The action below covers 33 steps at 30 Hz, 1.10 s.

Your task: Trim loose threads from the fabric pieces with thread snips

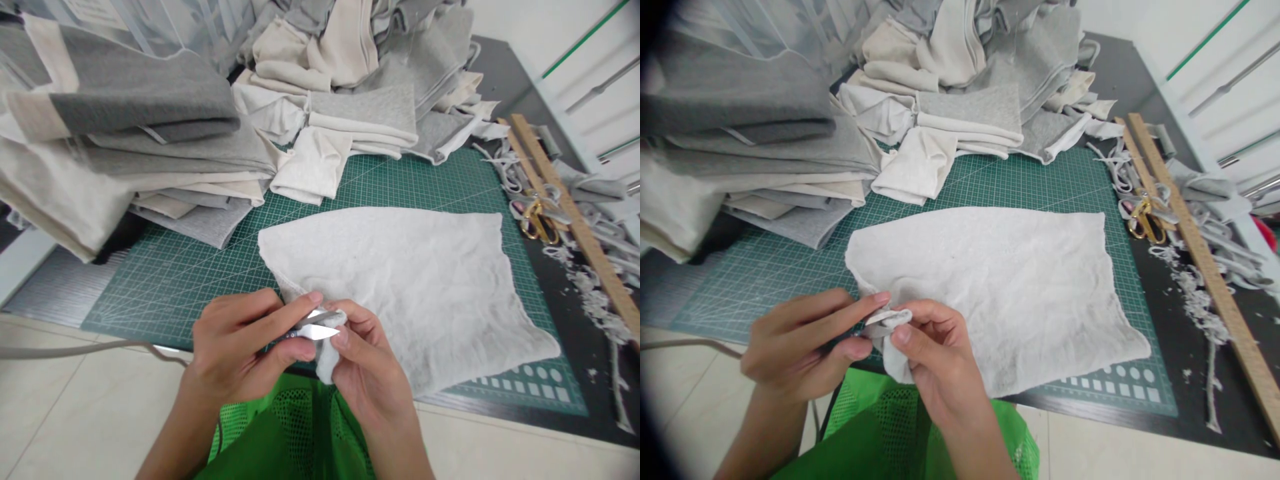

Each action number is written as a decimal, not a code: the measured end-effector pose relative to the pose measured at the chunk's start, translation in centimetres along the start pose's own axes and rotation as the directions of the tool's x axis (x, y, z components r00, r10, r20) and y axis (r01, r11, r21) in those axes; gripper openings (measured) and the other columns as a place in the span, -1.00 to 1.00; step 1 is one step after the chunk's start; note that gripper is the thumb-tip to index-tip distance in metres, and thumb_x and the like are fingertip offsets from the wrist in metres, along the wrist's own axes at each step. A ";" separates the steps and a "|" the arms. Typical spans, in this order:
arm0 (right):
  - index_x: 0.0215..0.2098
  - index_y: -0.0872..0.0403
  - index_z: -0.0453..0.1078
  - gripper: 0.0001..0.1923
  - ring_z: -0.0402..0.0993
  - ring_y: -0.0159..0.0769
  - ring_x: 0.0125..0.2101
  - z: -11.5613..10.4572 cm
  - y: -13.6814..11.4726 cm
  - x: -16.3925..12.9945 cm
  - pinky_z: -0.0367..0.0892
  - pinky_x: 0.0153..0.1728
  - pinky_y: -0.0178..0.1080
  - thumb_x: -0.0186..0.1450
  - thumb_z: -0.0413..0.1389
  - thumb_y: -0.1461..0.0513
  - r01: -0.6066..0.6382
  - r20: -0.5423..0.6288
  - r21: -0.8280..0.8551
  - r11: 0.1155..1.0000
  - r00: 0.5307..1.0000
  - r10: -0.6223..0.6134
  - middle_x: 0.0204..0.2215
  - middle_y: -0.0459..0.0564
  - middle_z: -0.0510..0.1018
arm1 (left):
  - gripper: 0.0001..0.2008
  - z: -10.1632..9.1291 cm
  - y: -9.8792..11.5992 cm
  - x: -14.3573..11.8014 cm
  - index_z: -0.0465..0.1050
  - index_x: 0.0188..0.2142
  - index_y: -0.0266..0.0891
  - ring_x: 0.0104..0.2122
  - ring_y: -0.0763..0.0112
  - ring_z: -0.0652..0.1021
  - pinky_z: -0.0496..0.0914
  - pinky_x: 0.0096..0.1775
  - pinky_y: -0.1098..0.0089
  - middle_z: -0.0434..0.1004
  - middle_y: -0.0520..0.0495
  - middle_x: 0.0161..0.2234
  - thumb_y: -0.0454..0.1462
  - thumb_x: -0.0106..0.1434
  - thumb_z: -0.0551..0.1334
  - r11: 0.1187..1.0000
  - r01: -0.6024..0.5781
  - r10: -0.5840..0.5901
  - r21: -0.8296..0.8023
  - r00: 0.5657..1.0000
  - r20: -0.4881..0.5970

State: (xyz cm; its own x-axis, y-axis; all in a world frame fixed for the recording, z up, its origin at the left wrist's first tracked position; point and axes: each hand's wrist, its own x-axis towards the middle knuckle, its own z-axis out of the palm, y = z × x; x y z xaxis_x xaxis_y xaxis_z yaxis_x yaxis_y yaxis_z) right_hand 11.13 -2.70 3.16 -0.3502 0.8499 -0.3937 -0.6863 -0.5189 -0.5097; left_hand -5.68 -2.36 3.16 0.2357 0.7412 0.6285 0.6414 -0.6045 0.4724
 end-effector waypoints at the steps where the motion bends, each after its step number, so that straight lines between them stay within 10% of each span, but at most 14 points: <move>1: -0.36 -0.03 0.67 -0.80 0.51 -0.48 -0.45 0.0 0.0 0.0 0.39 -0.38 -0.45 0.03 0.49 0.18 0.002 0.003 -0.005 1.000 1.000 -0.002 -0.44 -0.15 0.68 | -0.66 0.0 0.0 0.0 0.54 0.04 -0.17 -0.57 0.61 0.42 0.28 -0.51 0.50 0.45 0.08 -0.46 -0.06 0.43 0.18 1.000 -0.003 0.003 0.002 1.000 -0.002; 33: -0.37 -0.03 0.65 -0.79 0.50 -0.43 -0.47 -0.2 -0.1 0.0 0.46 -0.36 -0.37 0.02 0.49 0.16 -0.003 -0.010 -0.025 1.000 1.000 0.003 -0.46 -0.15 0.65 | -0.74 1.0 0.3 -0.6 0.57 0.01 -0.19 -0.56 0.60 0.43 0.31 -0.49 0.48 0.49 0.08 -0.47 -0.17 0.43 0.21 0.994 -0.055 0.068 0.095 0.989 -0.134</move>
State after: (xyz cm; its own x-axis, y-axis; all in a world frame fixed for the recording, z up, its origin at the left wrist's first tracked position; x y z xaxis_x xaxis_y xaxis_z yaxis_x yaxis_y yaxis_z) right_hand 11.36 -2.69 3.09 -0.3456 0.8474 -0.4031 -0.6692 -0.5237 -0.5272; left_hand -4.97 -2.71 2.30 0.1784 0.6526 0.7364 0.6941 -0.6139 0.3759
